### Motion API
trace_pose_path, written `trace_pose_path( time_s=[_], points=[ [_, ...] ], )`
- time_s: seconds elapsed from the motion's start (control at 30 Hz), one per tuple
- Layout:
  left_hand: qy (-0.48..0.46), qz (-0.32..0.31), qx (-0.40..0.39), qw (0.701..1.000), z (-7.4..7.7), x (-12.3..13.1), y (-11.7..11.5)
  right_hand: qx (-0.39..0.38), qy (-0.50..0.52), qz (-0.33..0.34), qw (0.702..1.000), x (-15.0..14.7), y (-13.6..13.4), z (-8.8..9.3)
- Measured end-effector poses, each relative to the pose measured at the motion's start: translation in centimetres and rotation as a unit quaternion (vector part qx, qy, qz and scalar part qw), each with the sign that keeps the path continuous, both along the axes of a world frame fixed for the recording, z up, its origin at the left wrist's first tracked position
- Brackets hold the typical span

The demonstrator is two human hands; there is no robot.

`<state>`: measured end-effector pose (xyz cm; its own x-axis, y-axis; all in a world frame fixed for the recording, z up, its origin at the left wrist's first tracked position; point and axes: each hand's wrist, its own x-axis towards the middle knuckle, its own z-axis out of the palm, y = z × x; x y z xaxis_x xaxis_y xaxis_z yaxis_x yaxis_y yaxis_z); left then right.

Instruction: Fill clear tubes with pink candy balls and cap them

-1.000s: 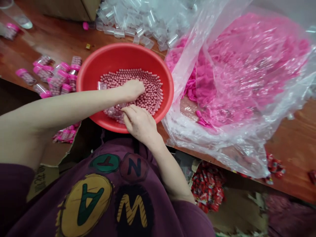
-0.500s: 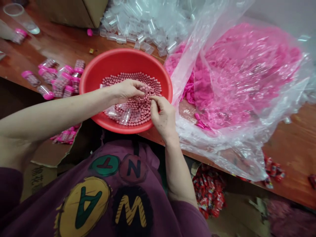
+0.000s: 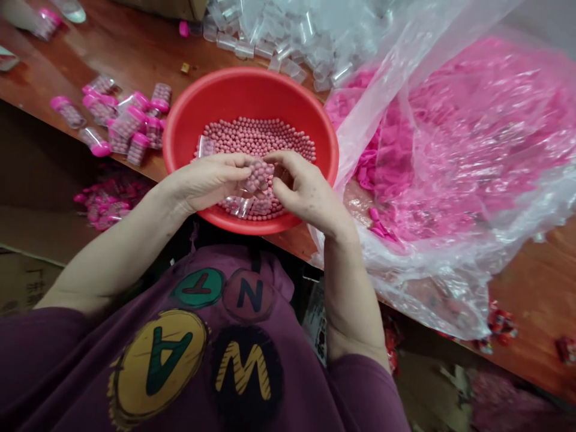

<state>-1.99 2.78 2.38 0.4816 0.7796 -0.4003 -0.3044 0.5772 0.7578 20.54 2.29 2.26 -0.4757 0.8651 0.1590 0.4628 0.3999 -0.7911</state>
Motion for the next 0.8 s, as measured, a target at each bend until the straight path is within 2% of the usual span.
trace_pose_path(
  time_s=[0.13, 0.3, 0.53, 0.63, 0.8],
  points=[
    [0.029, 0.022, 0.025, 0.999, -0.9, -0.2, 0.1, -0.113, 0.063, 0.033, 0.991, 0.0, 0.8, -0.1],
    [0.060, 0.027, 0.037, 0.997, -1.8, -0.2, 0.1, -0.158, 0.068, 0.029, 0.985, -0.5, 1.5, -0.3],
    [0.108, 0.062, 0.031, 0.992, -1.1, 0.5, -0.3, -0.262, 0.101, 0.066, 0.958, -1.0, 1.8, -1.3],
    [0.145, 0.076, 0.031, 0.986, -0.6, 0.8, -0.4, -0.266, 0.116, 0.056, 0.955, -1.3, 1.5, -2.1],
    [0.133, 0.058, 0.018, 0.989, -0.5, 0.6, -0.5, -0.205, 0.112, 0.021, 0.972, -1.5, 1.2, -3.1]
  ],
)
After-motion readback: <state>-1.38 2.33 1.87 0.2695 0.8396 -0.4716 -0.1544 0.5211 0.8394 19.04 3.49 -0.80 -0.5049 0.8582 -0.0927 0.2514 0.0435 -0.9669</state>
